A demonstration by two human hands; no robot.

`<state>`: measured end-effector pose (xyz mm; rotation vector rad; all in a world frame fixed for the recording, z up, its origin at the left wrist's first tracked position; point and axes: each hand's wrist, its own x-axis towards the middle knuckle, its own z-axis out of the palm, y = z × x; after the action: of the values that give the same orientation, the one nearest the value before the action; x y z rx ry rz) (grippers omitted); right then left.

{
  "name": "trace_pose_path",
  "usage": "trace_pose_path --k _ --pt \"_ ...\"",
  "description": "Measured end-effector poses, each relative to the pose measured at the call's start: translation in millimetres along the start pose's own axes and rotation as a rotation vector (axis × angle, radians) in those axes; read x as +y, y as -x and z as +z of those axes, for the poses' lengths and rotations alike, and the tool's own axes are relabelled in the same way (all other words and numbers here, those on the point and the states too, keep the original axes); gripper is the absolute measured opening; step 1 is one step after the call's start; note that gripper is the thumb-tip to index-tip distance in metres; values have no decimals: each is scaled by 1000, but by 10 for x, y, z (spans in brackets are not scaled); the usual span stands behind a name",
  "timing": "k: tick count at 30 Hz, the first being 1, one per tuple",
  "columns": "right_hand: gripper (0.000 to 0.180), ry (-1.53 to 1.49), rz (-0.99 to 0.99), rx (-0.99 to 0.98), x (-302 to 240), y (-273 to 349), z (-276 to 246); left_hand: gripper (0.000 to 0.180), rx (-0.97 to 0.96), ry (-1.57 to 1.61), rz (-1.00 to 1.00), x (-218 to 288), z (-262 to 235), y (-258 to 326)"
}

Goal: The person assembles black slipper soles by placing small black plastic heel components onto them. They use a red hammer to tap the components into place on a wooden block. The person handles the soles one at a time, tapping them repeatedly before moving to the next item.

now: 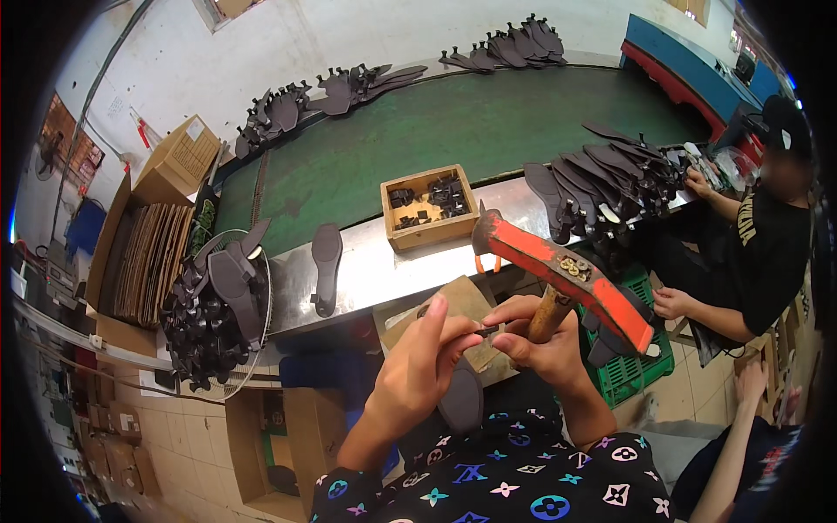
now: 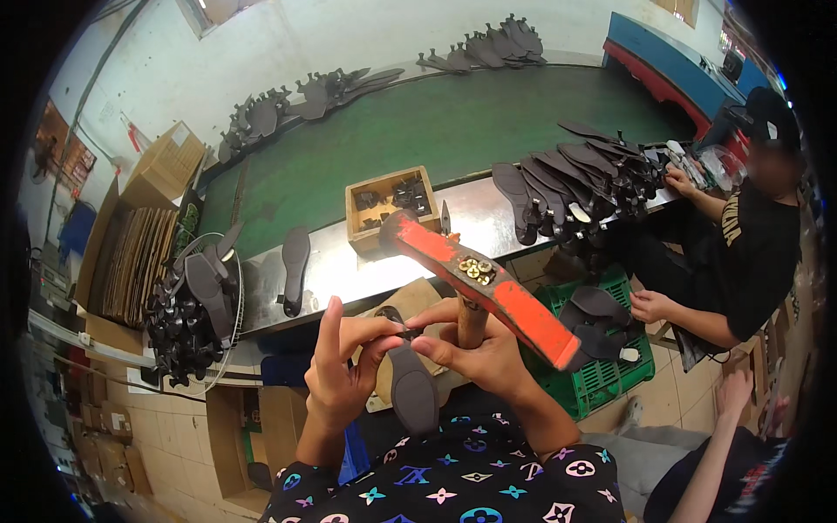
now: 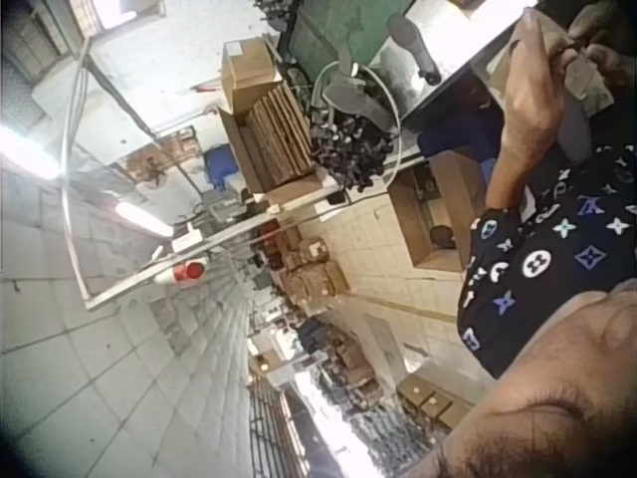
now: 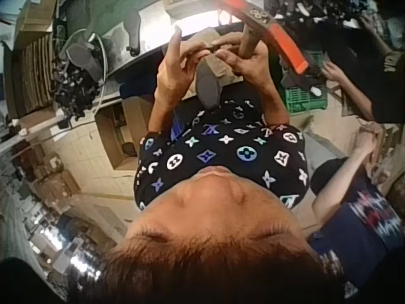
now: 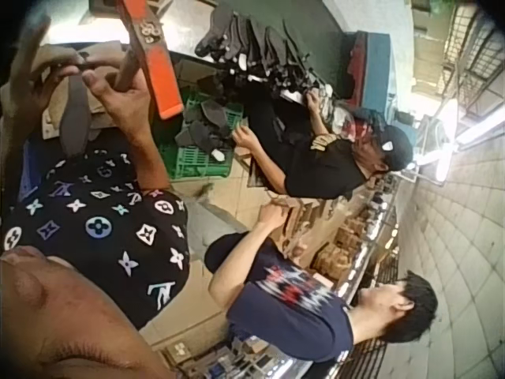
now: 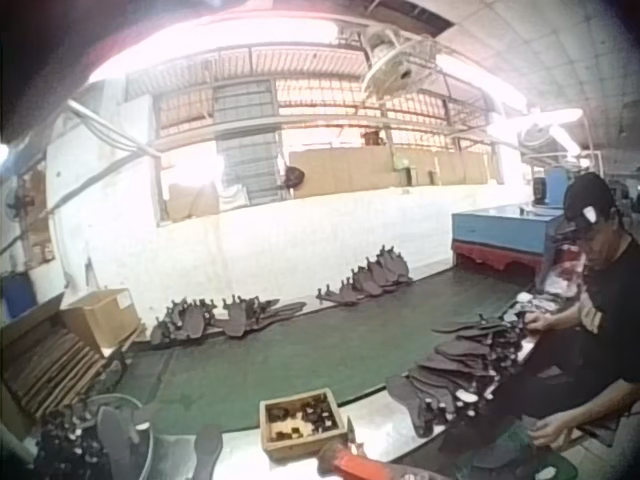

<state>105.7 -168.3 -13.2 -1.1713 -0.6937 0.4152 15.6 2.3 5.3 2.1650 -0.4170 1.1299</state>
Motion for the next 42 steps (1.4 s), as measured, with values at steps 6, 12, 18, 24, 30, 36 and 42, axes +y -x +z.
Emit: trace_pose_path --k 6,12,18,24,30,36,42 --pt "18 -54 1 -6 169 -86 33 73 -28 -128 -56 -161 -30 153" --pt "28 62 183 -11 427 -266 -108 62 -275 -222 -794 -684 -222 658" --pt "27 245 331 -25 702 -317 -26 36 -249 93 -707 -929 132 898" --pt "25 322 107 -93 1036 -388 -37 29 -35 125 -778 -930 287 1029" --pt "25 417 96 -188 1198 -489 17 26 -14 84 -750 -1003 303 1161" --pt "23 590 19 -241 1127 -521 51 29 -17 126 -853 -957 261 1128" --pt "21 717 -164 -317 1036 -511 66 26 -27 151 -785 -944 217 1072"
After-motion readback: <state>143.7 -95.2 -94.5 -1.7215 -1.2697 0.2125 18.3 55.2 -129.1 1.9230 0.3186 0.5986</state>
